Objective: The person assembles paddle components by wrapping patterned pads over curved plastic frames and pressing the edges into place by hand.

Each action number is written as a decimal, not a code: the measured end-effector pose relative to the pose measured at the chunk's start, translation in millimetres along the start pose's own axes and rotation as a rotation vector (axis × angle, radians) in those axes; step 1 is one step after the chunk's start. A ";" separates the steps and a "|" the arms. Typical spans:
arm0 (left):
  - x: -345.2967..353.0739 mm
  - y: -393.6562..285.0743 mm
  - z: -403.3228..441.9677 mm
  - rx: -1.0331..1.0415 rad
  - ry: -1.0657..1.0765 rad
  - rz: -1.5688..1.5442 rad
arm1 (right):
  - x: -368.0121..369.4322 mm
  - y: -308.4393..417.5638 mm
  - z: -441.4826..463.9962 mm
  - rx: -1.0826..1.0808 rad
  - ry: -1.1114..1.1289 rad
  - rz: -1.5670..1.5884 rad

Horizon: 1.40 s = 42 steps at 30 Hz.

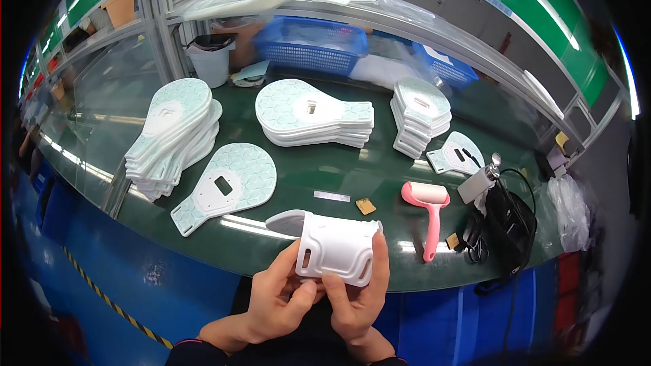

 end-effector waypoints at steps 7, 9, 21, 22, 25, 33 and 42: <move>-0.8 -3.7 1.1 0.062 -0.047 0.018 | 1.9 6.5 1.3 -0.085 -0.017 -0.092; -0.1 -4.2 2.8 0.061 -0.040 0.061 | 3.2 4.4 0.0 -0.097 -0.036 -0.100; 3.2 2.9 4.7 0.017 -0.062 0.003 | 2.6 3.8 1.9 -0.113 -0.117 -0.131; 3.2 0.7 4.5 0.044 -0.056 0.016 | 2.5 5.0 2.6 -0.101 -0.106 -0.128; -3.1 -0.7 3.2 0.102 0.028 -0.012 | 2.9 4.0 2.4 -0.062 -0.087 -0.029; -4.3 -2.2 8.0 0.010 -0.099 0.061 | -1.2 4.4 7.2 -0.142 -0.070 -0.154; -5.5 -2.9 0.6 0.031 -0.042 0.139 | 0.2 -3.5 0.4 -0.197 -0.139 -0.200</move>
Point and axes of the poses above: each hand's wrist, its own z-axis towards the middle knuckle, its own x-axis out of the palm, y = z × x, the point moved 3 cm from there along z, towards the middle knuckle, and after that the axes turned 11 degrees about x, right-handed, at the moved point
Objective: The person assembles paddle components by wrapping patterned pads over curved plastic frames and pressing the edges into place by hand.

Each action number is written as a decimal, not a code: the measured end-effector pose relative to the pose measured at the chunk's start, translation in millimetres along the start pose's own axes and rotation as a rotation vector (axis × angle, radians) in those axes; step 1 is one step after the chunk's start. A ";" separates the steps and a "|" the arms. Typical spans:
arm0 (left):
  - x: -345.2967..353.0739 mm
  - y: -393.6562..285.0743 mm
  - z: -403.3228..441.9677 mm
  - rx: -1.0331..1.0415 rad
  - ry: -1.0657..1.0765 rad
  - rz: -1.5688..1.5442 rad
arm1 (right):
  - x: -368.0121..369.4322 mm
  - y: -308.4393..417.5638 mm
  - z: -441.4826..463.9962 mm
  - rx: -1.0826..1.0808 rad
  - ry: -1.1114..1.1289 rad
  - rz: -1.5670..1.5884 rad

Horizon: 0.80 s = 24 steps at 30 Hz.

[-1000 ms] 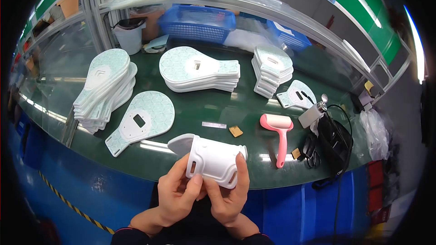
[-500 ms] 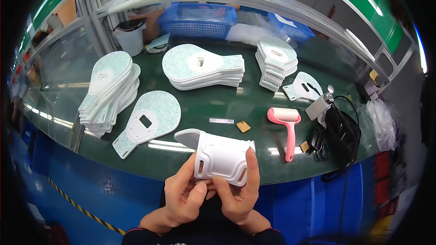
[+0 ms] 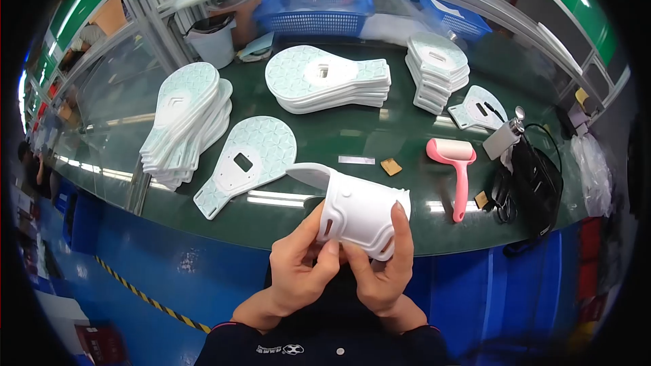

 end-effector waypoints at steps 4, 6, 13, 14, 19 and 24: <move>3.5 2.0 5.4 0.053 0.038 -0.044 | -4.3 5.2 5.8 -0.036 0.022 -0.014; 2.6 0.3 6.5 0.089 0.000 -0.105 | -2.1 4.4 6.8 -0.026 0.038 0.009; 1.8 3.4 5.4 0.002 -0.075 -0.081 | -0.7 3.9 5.9 -0.021 0.045 0.032; 1.7 4.0 5.2 0.000 -0.076 -0.082 | -0.8 3.7 6.3 -0.017 0.054 0.043; 1.5 3.7 5.4 0.088 -0.018 -0.085 | -3.0 0.6 5.5 0.014 0.057 0.009; 0.9 3.9 8.6 0.075 -0.053 -0.128 | -0.3 -1.6 8.3 0.032 0.075 0.054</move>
Point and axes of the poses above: each hand's wrist, its own z-axis towards the middle knuckle, its own x-axis out of the palm, y = z × x, the point moved 3 cm from there along z, towards the middle knuckle, and after that the axes turned 11 degrees about x, right-handed, at the moved point
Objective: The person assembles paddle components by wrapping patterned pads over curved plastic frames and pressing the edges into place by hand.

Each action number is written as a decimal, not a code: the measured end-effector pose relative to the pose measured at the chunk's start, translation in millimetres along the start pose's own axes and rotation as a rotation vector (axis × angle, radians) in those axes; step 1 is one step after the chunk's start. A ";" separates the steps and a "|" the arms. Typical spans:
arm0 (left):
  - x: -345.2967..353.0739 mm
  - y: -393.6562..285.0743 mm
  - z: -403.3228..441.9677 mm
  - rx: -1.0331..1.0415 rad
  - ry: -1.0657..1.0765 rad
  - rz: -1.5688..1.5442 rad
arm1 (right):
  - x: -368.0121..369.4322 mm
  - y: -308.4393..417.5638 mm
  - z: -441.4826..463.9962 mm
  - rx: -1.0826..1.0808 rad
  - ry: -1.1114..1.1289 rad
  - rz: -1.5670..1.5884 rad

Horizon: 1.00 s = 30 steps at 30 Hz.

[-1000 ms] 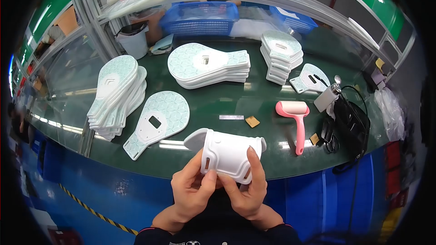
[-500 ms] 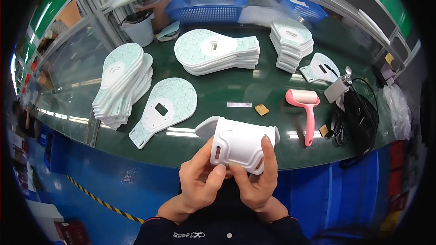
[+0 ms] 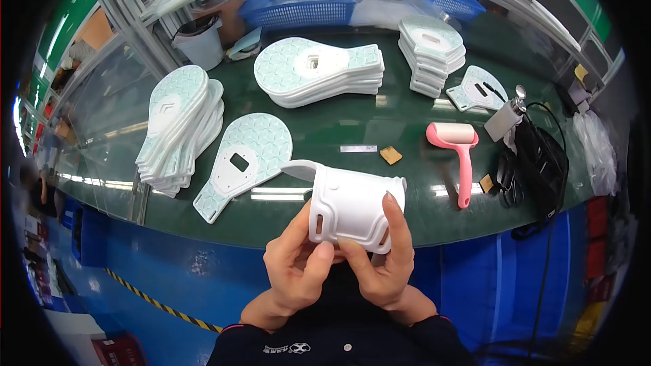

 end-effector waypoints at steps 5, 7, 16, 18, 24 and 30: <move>-2.8 1.9 -2.9 -0.005 0.000 0.076 | 1.0 4.0 -1.1 -0.019 -0.001 -0.033; -1.1 -0.2 -4.5 -0.012 0.008 0.046 | 0.0 3.8 -5.2 -0.039 -0.024 -0.077; -4.3 -1.0 -8.0 0.001 0.006 0.022 | 3.1 2.0 -8.2 0.063 0.003 0.008; -4.8 -1.6 -6.8 0.006 -0.017 -0.011 | 3.7 2.1 -9.7 0.086 0.025 0.016; -3.6 -5.7 -7.7 -0.010 -0.019 0.034 | 3.6 3.6 -12.1 0.071 0.014 0.011; -6.4 -1.2 -9.1 -0.020 -0.038 0.027 | 4.7 3.2 -12.8 0.061 0.005 -0.015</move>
Point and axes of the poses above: each hand's wrist, its own z-axis towards the middle knuckle, its own x-axis out of the palm, y = z × x, the point moved 3 cm from there along z, towards the middle knuckle, and after that the axes turned 11 degrees about x, right-handed, at the moved point
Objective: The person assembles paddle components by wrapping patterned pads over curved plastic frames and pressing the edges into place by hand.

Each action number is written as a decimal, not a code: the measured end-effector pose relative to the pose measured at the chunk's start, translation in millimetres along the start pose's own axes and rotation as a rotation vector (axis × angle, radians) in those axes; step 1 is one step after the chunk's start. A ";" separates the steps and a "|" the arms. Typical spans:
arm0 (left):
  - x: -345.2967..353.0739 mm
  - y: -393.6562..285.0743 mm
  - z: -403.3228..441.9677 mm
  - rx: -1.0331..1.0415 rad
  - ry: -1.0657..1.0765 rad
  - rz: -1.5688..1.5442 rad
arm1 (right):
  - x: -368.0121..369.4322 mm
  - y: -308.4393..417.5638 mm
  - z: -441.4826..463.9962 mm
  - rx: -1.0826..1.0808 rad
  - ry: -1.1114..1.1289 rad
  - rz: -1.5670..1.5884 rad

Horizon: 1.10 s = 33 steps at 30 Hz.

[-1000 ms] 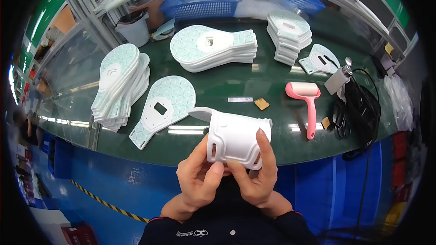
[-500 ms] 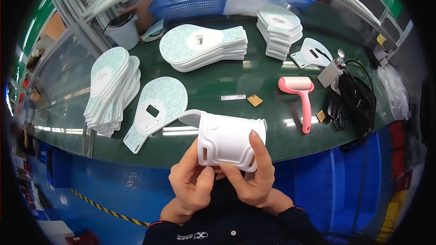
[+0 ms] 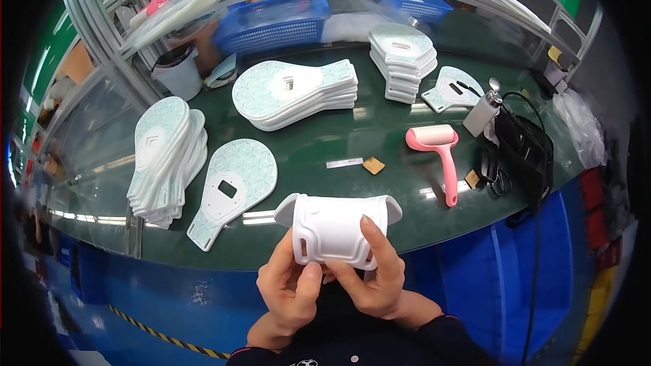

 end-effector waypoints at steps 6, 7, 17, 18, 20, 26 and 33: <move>0.3 0.4 -0.4 0.012 -0.006 0.000 | -1.2 1.7 1.4 0.044 0.021 0.022; 4.1 -2.1 1.3 0.012 -0.025 -0.020 | -1.1 1.3 0.5 0.024 0.033 0.035; 1.1 1.0 1.7 0.013 -0.010 -0.010 | -0.2 -0.2 3.1 0.014 0.005 0.003; -1.1 -0.7 -0.5 -0.003 -0.013 -0.004 | 0.4 -0.4 2.2 0.029 0.010 -0.008; 0.5 -0.5 1.8 0.016 0.016 -0.003 | 1.3 -1.6 2.1 0.028 0.014 0.052; 1.5 -3.8 -0.5 0.027 -0.005 0.030 | -0.3 -0.6 -0.7 0.037 0.037 0.008; 2.4 -4.4 -1.4 0.024 -0.010 0.024 | -1.7 5.1 -2.6 0.036 0.045 0.028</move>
Point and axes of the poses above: each hand's wrist, its own z-axis towards the middle knuckle, its own x-axis out of the palm, y = z × x, the point moved 3 cm from there along z, towards the middle knuckle, and after that the axes turned 11 degrees about x, right-handed, at the moved point
